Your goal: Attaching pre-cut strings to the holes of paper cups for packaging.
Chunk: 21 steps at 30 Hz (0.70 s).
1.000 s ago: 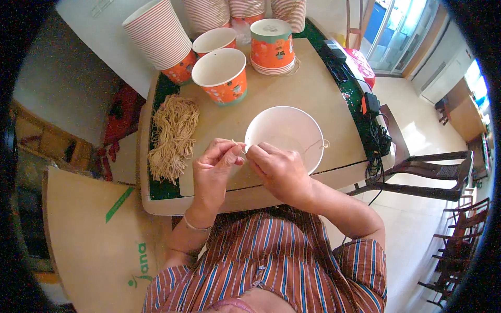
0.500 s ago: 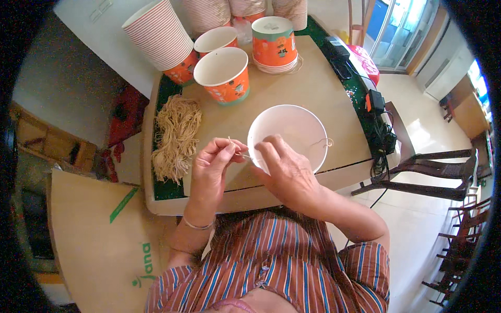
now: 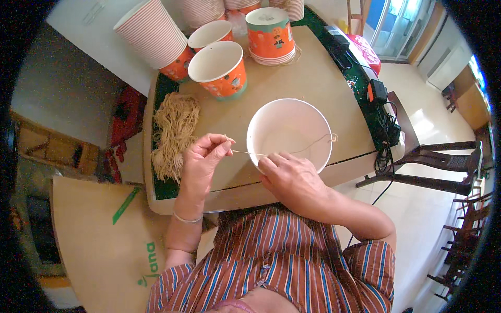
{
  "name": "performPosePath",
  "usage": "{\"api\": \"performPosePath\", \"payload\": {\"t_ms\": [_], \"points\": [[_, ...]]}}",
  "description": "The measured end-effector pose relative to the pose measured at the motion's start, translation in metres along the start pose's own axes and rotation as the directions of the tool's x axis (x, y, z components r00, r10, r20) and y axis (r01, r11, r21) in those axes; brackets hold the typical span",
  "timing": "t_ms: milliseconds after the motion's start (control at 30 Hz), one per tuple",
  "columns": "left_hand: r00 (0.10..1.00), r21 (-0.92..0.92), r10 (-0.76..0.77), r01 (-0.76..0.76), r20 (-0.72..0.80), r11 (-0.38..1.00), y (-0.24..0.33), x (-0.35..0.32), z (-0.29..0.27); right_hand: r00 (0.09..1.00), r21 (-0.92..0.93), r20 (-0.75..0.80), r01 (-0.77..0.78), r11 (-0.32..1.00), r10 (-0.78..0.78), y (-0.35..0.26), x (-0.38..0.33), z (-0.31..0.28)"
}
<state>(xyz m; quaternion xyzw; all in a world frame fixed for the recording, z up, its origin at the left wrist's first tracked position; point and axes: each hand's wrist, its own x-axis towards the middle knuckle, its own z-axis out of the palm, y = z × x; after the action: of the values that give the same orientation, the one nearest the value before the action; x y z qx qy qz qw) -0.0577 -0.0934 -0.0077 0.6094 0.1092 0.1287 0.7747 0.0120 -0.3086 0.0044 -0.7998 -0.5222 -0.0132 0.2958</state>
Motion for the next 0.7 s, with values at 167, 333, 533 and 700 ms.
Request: {"api": "performPosePath", "payload": {"t_ms": [167,333,533,700], "points": [[0.995,0.364,0.073,-0.091,0.062,0.927,0.003,-0.001,0.007,0.999,0.102,0.050,-0.006,0.995,0.001,0.004,0.008,-0.015],[0.978,0.538,0.177,-0.207,0.107,0.817,0.014,-0.002,0.014,0.991,0.144,-0.132,0.052,0.988,-0.032,0.006,0.038,-0.022],[0.951,0.577,0.258,-0.309,0.170,0.756,0.021,-0.001,0.012,0.935,0.004,-0.108,0.340,0.940,-0.338,0.017,0.056,-0.024],[0.944,0.591,0.243,-0.329,0.223,0.736,0.029,-0.003,0.007,0.918,-0.002,-0.038,0.395,0.919,-0.395,0.020,0.060,-0.023]]}}
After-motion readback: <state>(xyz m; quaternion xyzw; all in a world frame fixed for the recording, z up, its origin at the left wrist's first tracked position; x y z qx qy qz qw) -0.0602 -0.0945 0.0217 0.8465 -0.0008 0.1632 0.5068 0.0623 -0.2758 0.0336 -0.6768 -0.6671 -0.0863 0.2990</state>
